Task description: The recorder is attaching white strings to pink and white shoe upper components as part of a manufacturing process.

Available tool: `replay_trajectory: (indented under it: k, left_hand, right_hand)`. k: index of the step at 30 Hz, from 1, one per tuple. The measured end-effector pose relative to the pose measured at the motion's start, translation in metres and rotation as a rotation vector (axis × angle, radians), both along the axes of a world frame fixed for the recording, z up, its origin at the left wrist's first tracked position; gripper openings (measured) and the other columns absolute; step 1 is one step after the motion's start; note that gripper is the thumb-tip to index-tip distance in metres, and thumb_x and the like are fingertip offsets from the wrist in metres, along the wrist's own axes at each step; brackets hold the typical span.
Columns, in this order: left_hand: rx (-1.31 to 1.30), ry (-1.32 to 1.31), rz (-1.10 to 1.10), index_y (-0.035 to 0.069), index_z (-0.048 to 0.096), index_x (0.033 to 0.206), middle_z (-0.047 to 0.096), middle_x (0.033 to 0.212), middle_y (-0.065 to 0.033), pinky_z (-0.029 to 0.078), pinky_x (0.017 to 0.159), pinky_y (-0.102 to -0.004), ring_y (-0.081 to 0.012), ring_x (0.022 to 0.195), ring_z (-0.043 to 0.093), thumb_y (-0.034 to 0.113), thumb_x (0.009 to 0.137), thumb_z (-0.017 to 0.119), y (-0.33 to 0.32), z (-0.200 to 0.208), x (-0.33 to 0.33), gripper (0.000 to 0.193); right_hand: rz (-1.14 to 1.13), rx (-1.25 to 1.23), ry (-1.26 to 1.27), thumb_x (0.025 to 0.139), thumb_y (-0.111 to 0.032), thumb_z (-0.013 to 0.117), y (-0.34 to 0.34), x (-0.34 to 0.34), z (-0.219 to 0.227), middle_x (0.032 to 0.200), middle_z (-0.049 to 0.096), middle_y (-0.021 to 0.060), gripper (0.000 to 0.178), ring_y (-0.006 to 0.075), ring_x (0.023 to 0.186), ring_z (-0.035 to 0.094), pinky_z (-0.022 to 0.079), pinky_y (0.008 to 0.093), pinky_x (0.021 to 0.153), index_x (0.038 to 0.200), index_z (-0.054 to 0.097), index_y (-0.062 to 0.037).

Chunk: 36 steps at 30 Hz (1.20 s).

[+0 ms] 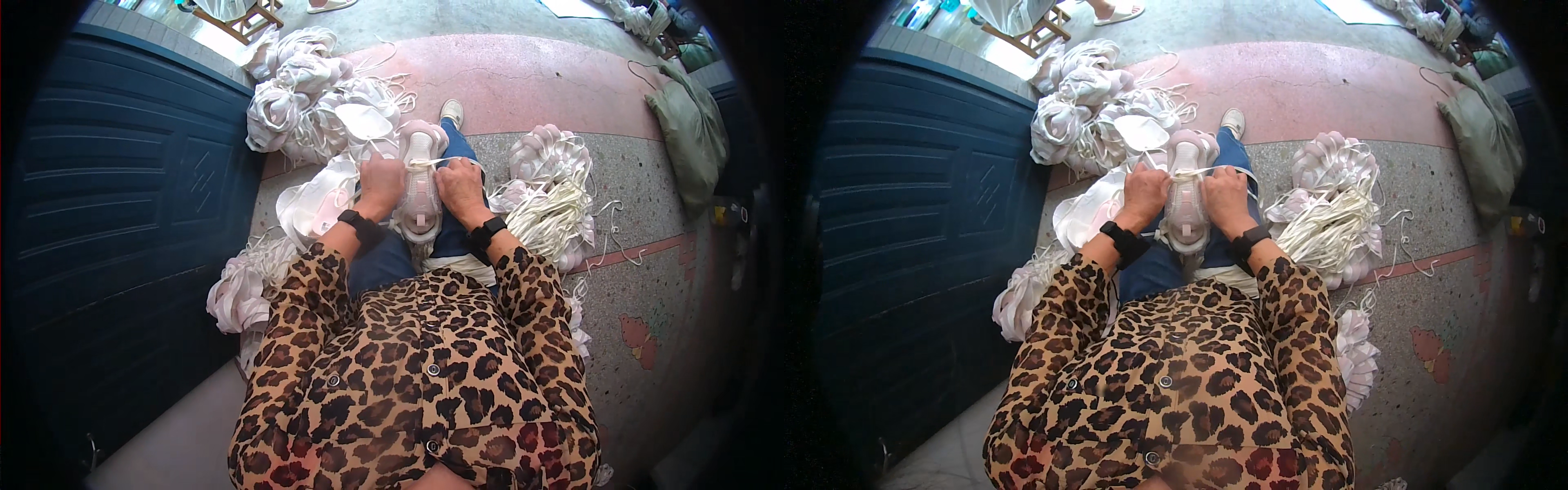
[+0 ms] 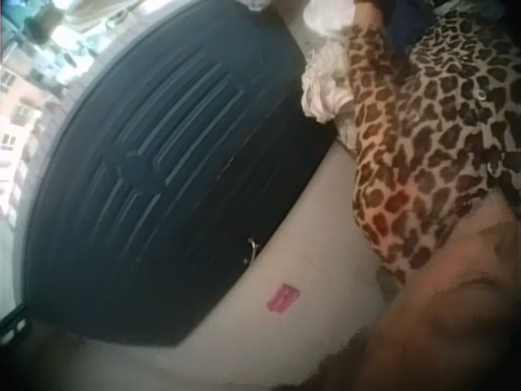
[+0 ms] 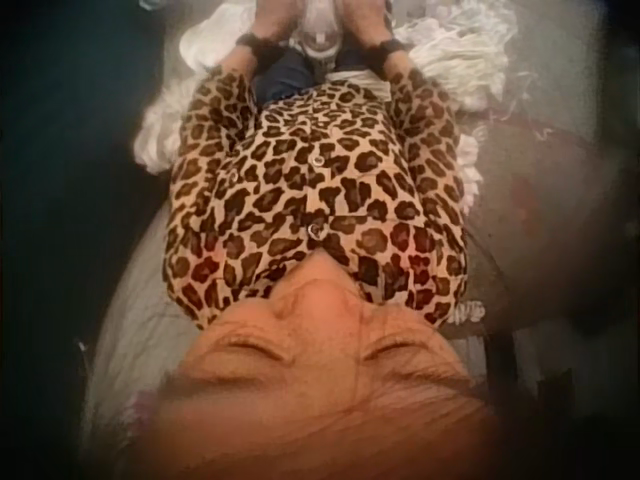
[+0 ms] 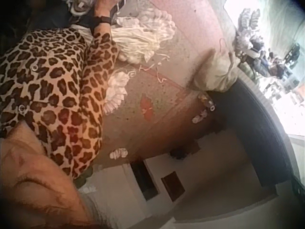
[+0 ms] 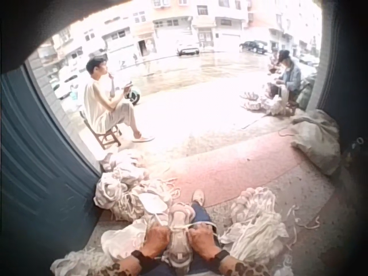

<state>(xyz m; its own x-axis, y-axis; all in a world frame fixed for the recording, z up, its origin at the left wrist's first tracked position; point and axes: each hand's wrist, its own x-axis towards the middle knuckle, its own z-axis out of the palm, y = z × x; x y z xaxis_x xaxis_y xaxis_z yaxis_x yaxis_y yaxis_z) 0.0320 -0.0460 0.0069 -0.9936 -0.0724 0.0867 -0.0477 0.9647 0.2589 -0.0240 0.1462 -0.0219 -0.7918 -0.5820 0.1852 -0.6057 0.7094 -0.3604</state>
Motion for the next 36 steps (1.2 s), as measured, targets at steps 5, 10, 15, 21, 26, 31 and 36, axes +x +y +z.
replay_trajectory:
  k: [5, 10, 15, 21, 26, 31, 36]
  left_hand:
    - [-0.005, 0.077, 0.066, 0.006, 0.069, 0.087, 0.069, 0.084, -0.0103, 0.046, 0.076, -0.0466, -0.0326, 0.093, 0.059, 0.023, 0.086, 0.067, 0.015, 0.01, 0.025, 0.016]
    - [0.026, -0.032, 0.113, 0.002, 0.061, 0.108, 0.067, 0.098, -0.0142, 0.049, 0.08, -0.0482, -0.035, 0.098, 0.059, 0.019, 0.088, 0.063, 0.027, 0.014, 0.034, 0.026]
    - [0.166, -0.17, 0.14, 0.0, 0.061, 0.113, 0.067, 0.1, -0.0197, 0.05, 0.081, -0.0514, -0.0404, 0.1, 0.06, 0.011, 0.09, 0.055, 0.016, -0.007, 0.03, 0.027]
    - [0.388, -0.023, 0.009, 0.002, 0.065, 0.097, 0.066, 0.101, -0.0174, 0.05, 0.083, -0.0505, -0.0414, 0.097, 0.061, 0.007, 0.088, 0.053, 0.002, -0.01, 0.032, 0.016]
    - [0.191, 0.099, -0.061, 0.003, 0.068, 0.098, 0.066, 0.094, -0.0198, 0.051, 0.081, -0.0481, -0.0392, 0.093, 0.062, 0.008, 0.089, 0.053, 0.008, 0.017, 0.022, 0.018]
    - [0.414, -0.053, -0.112, 0.002, 0.066, 0.105, 0.068, 0.095, -0.0229, 0.053, 0.078, -0.05, -0.0411, 0.089, 0.066, 0.008, 0.088, 0.053, 0.011, 0.035, -0.052, 0.022]
    - [0.219, -0.522, -0.301, -0.002, 0.067, 0.108, 0.069, 0.098, -0.0277, 0.054, 0.081, -0.0458, -0.0417, 0.089, 0.068, 0.007, 0.079, 0.06, 0.027, 0.011, -0.106, 0.031]
  right_hand:
    - [0.1, 0.113, -0.057, 0.092, -0.038, 0.06, -0.001, 0.009, 0.021, 0.095, 0.063, 0.0121, 0.032, 0.0283, 0.098, 0.058, 0.041, 0.0438, 0.082, 0.092, 0.07, -0.0071]
    - [0.127, 0.133, -0.131, 0.092, -0.033, 0.059, 0.001, 0.006, 0.016, 0.098, 0.062, 0.0126, 0.029, 0.0289, 0.101, 0.057, 0.041, 0.0449, 0.082, 0.097, 0.068, -0.0066]
    - [0.151, 0.081, -0.125, 0.091, -0.027, 0.059, 0.006, 0.006, 0.005, 0.098, 0.063, 0.0111, 0.024, 0.0284, 0.1, 0.057, 0.042, 0.0447, 0.083, 0.101, 0.068, -0.0074]
    - [0.164, -0.128, -0.018, 0.084, -0.017, 0.061, 0.009, 0.014, 0.0, 0.092, 0.063, 0.0088, 0.016, 0.0271, 0.094, 0.059, 0.043, 0.0434, 0.078, 0.096, 0.068, -0.0092]
    - [0.142, -0.265, -0.021, 0.084, -0.014, 0.061, 0.011, 0.015, 0.0, 0.092, 0.063, 0.0115, 0.018, 0.0303, 0.092, 0.06, 0.045, 0.0439, 0.078, 0.1, 0.064, -0.0059]
    - [0.143, -0.288, -0.03, 0.081, -0.011, 0.062, 0.005, 0.018, -0.008, 0.088, 0.063, 0.013, 0.019, 0.0331, 0.088, 0.061, 0.049, 0.0426, 0.079, 0.1, 0.06, -0.004]
    - [0.19, -0.143, 0.126, 0.081, -0.013, 0.059, -0.005, 0.025, 0.007, 0.088, 0.064, 0.0088, 0.025, 0.0269, 0.087, 0.063, 0.049, 0.0402, 0.078, 0.105, 0.062, -0.0054]
